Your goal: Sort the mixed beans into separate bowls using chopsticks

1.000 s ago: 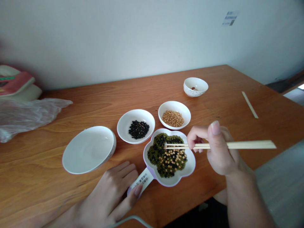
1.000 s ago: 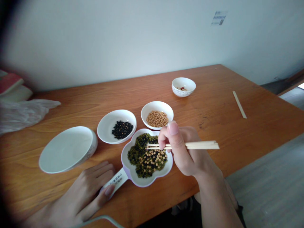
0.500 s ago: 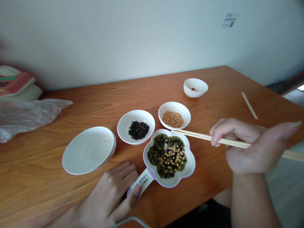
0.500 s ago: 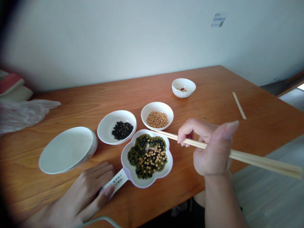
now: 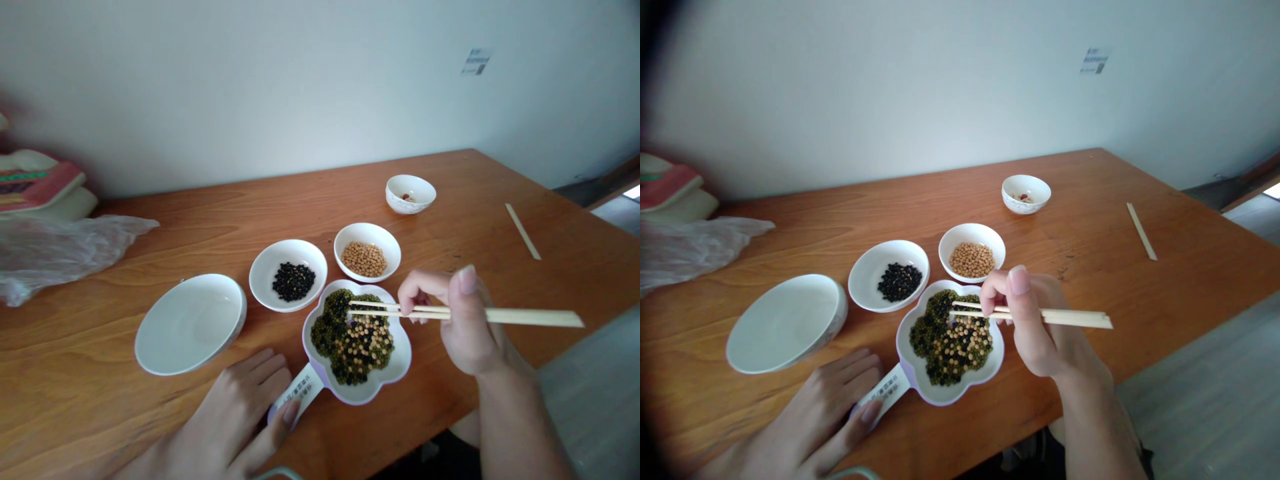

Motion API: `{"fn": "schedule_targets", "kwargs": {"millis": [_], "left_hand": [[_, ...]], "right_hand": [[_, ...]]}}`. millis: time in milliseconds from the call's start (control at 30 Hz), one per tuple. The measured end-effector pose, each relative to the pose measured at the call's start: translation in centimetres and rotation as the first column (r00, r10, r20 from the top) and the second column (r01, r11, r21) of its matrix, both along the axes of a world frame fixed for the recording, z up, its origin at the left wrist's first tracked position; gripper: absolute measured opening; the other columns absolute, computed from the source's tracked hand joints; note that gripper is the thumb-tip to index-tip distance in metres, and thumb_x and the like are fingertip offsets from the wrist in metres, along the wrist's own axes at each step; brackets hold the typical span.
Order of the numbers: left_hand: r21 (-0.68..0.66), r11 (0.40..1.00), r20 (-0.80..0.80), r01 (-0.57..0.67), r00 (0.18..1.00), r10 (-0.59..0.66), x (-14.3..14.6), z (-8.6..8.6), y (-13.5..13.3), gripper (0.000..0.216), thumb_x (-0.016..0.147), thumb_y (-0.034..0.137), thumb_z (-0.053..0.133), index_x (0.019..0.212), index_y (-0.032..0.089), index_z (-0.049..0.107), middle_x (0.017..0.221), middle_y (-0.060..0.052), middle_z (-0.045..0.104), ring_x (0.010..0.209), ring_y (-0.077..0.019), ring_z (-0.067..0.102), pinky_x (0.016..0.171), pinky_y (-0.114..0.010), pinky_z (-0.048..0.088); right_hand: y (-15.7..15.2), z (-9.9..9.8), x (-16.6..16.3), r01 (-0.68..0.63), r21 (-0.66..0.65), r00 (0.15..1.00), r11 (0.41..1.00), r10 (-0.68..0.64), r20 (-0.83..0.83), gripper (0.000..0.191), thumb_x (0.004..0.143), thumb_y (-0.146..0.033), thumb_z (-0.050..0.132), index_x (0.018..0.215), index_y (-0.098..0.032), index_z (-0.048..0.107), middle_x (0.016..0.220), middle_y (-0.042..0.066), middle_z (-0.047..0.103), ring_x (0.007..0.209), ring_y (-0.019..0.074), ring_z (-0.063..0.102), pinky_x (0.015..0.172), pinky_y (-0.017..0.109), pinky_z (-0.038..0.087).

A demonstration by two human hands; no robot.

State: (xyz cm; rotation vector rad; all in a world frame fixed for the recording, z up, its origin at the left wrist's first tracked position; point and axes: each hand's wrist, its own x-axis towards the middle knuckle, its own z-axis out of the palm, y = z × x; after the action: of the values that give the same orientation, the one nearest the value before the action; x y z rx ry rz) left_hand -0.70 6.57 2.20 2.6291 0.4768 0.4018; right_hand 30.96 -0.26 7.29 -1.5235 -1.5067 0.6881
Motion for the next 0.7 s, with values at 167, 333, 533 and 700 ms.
{"fn": "schedule_targets", "kwargs": {"millis": [167,333,533,700], "left_hand": [[-0.061,0.998,-0.042,0.02,0.999,-0.023,-0.02,-0.19,-0.03,0.022,0.104,0.024,0.043,0.085,0.022,0.053,0.08,-0.004,0.062,0.072,-0.0199,0.058,0.067,-0.033,0.048],[-0.068,0.997,-0.044,0.025,0.999,-0.028,0.1,-0.06,-0.02,0.022,0.103,0.023,0.041,0.085,0.021,0.053,0.08,-0.004,0.062,0.071,-0.0201,0.057,0.069,-0.034,0.049],[-0.111,0.993,-0.073,0.03,0.997,-0.039,0.08,-0.22,0.01,0.023,0.104,0.023,0.041,0.084,0.021,0.052,0.079,-0.004,0.06,0.07,-0.0197,0.055,0.068,-0.033,0.048],[-0.143,0.989,-0.073,0.03,0.997,-0.04,0.12,-0.17,0.0,0.022,0.104,0.023,0.042,0.085,0.021,0.053,0.079,-0.004,0.059,0.071,-0.0196,0.055,0.068,-0.032,0.048]], "right_hand": [[0.28,-0.11,0.0,0.004,0.02,1.0,1.0,-0.005,0.017,0.076,0.105,-0.065,0.009,0.068,-0.023,0.06,0.06,0.004,0.057,0.058,0.0182,0.053,0.057,0.035,0.036],[0.51,-0.37,0.02,0.029,0.013,1.0,0.999,-0.029,-0.002,0.074,0.105,-0.064,0.012,0.068,-0.023,0.06,0.059,0.004,0.057,0.059,0.0189,0.053,0.055,0.035,0.037],[0.69,-0.53,-0.13,0.021,0.047,1.0,0.999,-0.02,-0.016,0.076,0.106,-0.064,0.011,0.067,-0.023,0.062,0.058,0.003,0.055,0.058,0.0184,0.053,0.057,0.034,0.038],[0.71,-0.48,-0.18,0.021,0.048,0.999,0.999,-0.019,-0.042,0.074,0.107,-0.061,0.014,0.066,-0.024,0.062,0.057,0.003,0.056,0.057,0.0178,0.054,0.057,0.036,0.038]]}}
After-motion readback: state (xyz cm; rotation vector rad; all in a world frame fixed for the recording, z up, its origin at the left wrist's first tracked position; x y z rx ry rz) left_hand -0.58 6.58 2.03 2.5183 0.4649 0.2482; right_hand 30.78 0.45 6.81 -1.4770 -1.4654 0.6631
